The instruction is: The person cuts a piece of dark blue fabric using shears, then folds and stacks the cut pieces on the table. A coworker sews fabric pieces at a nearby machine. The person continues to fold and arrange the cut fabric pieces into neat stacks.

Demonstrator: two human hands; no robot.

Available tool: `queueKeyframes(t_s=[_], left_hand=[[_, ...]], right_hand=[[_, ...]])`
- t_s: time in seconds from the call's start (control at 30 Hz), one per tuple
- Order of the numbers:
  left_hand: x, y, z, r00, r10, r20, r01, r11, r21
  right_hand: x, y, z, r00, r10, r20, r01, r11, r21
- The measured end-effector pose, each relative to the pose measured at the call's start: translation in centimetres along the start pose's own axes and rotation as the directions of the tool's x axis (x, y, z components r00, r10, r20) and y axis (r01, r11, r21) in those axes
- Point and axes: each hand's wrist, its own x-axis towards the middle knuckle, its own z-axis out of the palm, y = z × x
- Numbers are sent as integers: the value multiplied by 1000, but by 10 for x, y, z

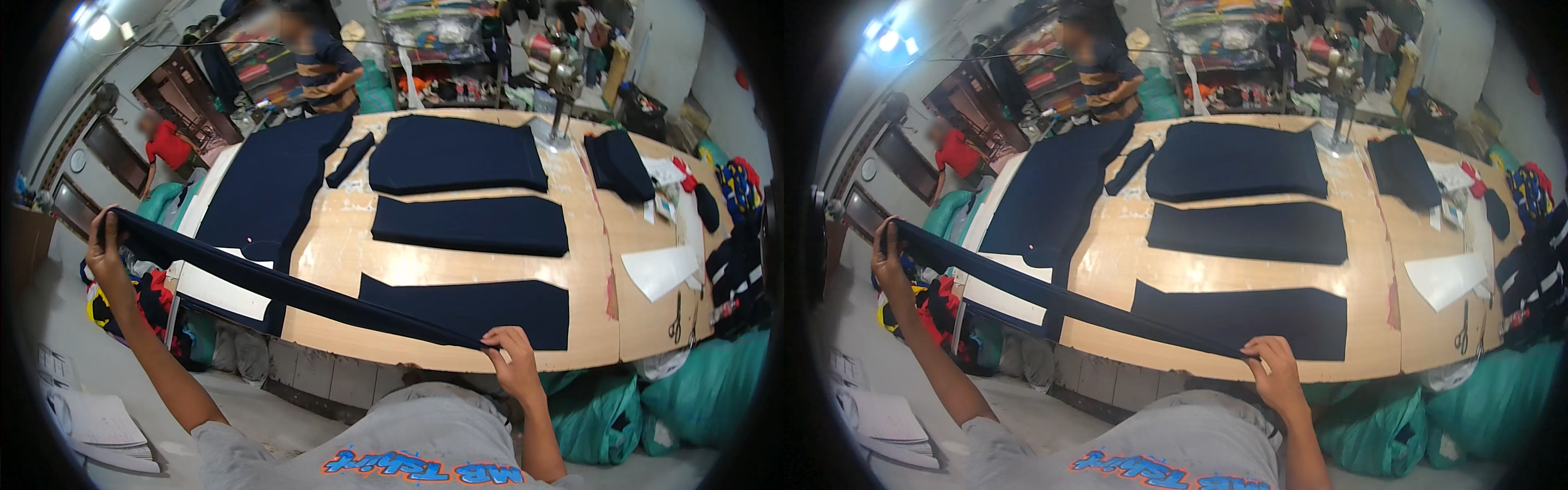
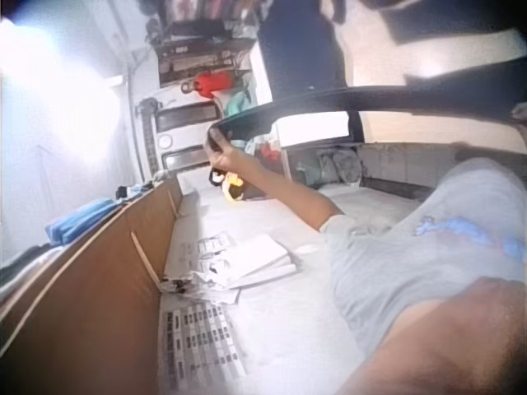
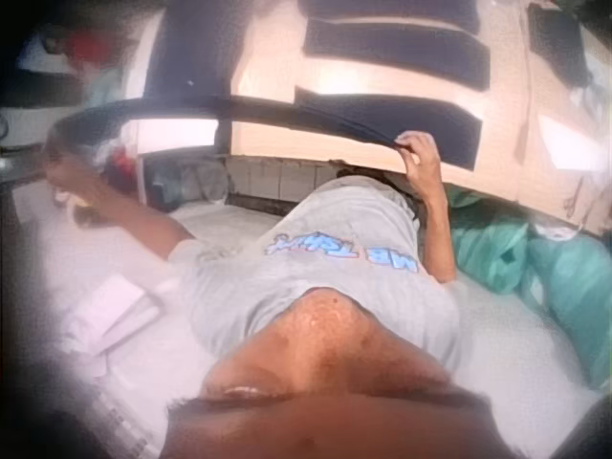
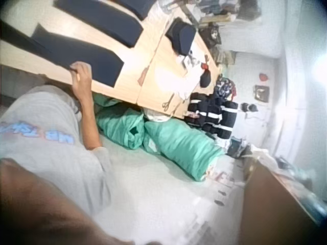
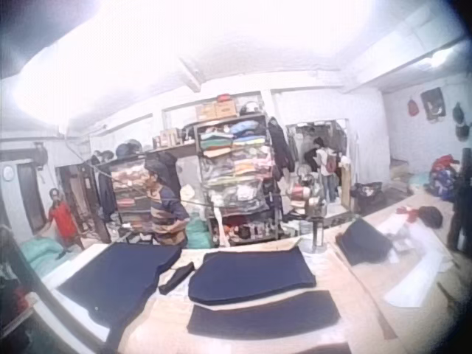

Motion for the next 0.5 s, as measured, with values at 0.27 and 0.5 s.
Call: queueKeyframes(t_s=[0.27,0.5], left_hand=[[-6,-49,-16,990,-104,-98,92,989,-118],[-21,-88,-33,961,-191,-200,178,981,-78]], right_hand=[[10,-43,-6,968,-63,242,28,989,144],[0,-55,27,878,-124,462,3,967,254]])
